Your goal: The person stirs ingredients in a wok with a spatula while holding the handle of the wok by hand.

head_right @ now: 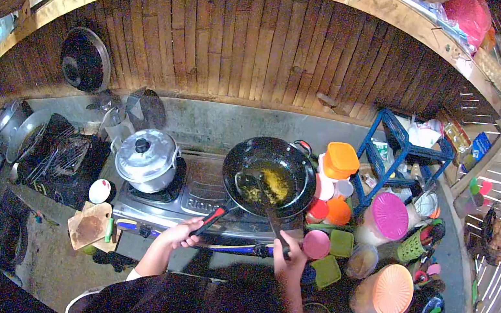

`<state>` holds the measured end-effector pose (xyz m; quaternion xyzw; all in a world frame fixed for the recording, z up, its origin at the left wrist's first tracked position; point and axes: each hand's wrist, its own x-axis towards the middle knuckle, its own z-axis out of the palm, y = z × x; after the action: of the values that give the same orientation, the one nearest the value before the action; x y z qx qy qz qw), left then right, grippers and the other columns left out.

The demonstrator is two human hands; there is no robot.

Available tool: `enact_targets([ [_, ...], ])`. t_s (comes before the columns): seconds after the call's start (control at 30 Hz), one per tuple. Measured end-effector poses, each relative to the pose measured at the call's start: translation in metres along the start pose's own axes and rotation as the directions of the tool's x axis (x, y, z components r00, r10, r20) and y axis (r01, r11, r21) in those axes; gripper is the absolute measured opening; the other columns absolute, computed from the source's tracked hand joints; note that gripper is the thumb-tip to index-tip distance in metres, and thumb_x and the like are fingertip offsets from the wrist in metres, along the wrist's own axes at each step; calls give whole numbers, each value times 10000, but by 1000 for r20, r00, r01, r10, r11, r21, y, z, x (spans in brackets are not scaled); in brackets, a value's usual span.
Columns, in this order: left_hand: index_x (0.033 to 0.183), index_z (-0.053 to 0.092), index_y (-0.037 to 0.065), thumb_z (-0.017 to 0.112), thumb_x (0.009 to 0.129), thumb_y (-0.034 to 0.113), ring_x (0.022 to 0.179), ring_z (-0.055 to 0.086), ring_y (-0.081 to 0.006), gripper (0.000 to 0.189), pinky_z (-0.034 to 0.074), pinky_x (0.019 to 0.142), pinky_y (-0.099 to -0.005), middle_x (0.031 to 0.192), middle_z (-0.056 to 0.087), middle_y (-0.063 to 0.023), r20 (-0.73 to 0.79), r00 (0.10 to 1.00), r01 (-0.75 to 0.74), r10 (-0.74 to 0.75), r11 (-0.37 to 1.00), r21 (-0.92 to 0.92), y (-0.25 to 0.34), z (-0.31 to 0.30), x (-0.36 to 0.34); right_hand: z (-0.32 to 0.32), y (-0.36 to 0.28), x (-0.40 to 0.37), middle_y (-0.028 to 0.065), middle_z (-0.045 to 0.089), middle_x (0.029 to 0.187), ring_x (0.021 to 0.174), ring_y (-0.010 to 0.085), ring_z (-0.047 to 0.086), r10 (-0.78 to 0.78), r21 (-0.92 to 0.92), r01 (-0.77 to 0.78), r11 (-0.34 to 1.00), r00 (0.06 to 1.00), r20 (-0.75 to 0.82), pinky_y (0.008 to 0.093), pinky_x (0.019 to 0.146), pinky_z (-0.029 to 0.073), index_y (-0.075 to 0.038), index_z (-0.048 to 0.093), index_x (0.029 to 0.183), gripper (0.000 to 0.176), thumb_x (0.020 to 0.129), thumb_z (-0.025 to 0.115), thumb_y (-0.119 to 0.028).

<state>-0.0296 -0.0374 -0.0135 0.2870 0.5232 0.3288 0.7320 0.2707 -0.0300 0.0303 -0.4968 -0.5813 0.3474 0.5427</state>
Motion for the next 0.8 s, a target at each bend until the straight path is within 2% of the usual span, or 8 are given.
enact_targets([
  [0.1, 1335, 312, 278, 366, 960, 328, 410, 268, -27, 383, 177, 332, -163, 569, 366, 37, -3, 1000, -5, 5, 1000, 15, 4, 4, -4, 10, 0, -1, 27, 596, 755, 595, 61, 532, 143, 1, -144, 990, 983, 115, 202, 544, 443, -11, 552, 1152, 328, 833, 603, -72],
  [0.17, 1351, 288, 261, 361, 960, 311, 420, 280, -31, 401, 178, 338, -170, 567, 365, 39, -4, 1000, -2, 2, 1000, 15, 7, 6, -7, 17, 8, -2, 32, 598, 780, 583, 51, 530, 167, 119, -188, 975, 971, 169, 208, 521, 446, -25, 524, 1194, 367, 840, 603, -83],
  [0.4, 1335, 301, 262, 352, 962, 321, 408, 274, -26, 381, 176, 328, -170, 565, 367, 43, -13, 1000, 1, -1, 1000, 5, 2, 3, -2, 13, 23, 2, 58, 599, 849, 614, 68, 550, 165, 77, -182, 980, 968, 190, 220, 560, 479, -24, 485, 1232, 397, 852, 585, -83],
  [0.5, 1328, 314, 266, 341, 965, 320, 406, 271, -26, 368, 175, 326, -172, 560, 366, 39, -8, 1000, -17, 18, 999, 46, 5, 5, -6, 1, 20, 3, 76, 598, 896, 701, 94, 564, 98, 9, -100, 995, 989, 113, 231, 589, 488, 4, 473, 1217, 372, 861, 554, -71],
  [0.63, 1322, 328, 273, 340, 965, 320, 404, 269, -26, 360, 175, 322, -170, 562, 367, 35, -8, 1000, -6, 6, 1000, 8, 4, 4, -5, -14, 8, 2, 74, 577, 940, 785, 107, 548, 28, 51, -28, 998, 1000, 2, 226, 680, 460, 5, 518, 1121, 277, 855, 552, -66],
  [0.7, 1393, 221, 231, 368, 961, 316, 430, 294, -37, 464, 174, 347, -180, 560, 368, 41, 56, 998, -4, 5, 1000, -18, 2, 0, -2, -23, -7, 6, 66, 562, 961, 835, 109, 532, -272, -80, 264, 961, 956, -114, 228, 742, 440, 0, 527, 1079, 232, 858, 551, -65],
  [0.73, 1393, 221, 231, 368, 961, 316, 430, 294, -37, 464, 174, 347, -180, 560, 368, 41, 57, 998, -4, 5, 1000, -19, 2, 0, -2, -27, -2, 6, 58, 556, 958, 860, 120, 527, -142, 12, 145, 989, 980, -136, 240, 782, 431, -7, 532, 1036, 186, 859, 547, -59],
  [0.8, 1389, 231, 232, 367, 961, 316, 430, 296, -36, 457, 173, 345, -180, 558, 368, 39, 48, 999, -20, 20, 1000, 1, 2, 1, -2, -36, -8, 5, 63, 559, 967, 867, 129, 531, -98, 75, 113, 991, 980, -171, 250, 790, 432, -5, 536, 1021, 170, 859, 543, -56],
])
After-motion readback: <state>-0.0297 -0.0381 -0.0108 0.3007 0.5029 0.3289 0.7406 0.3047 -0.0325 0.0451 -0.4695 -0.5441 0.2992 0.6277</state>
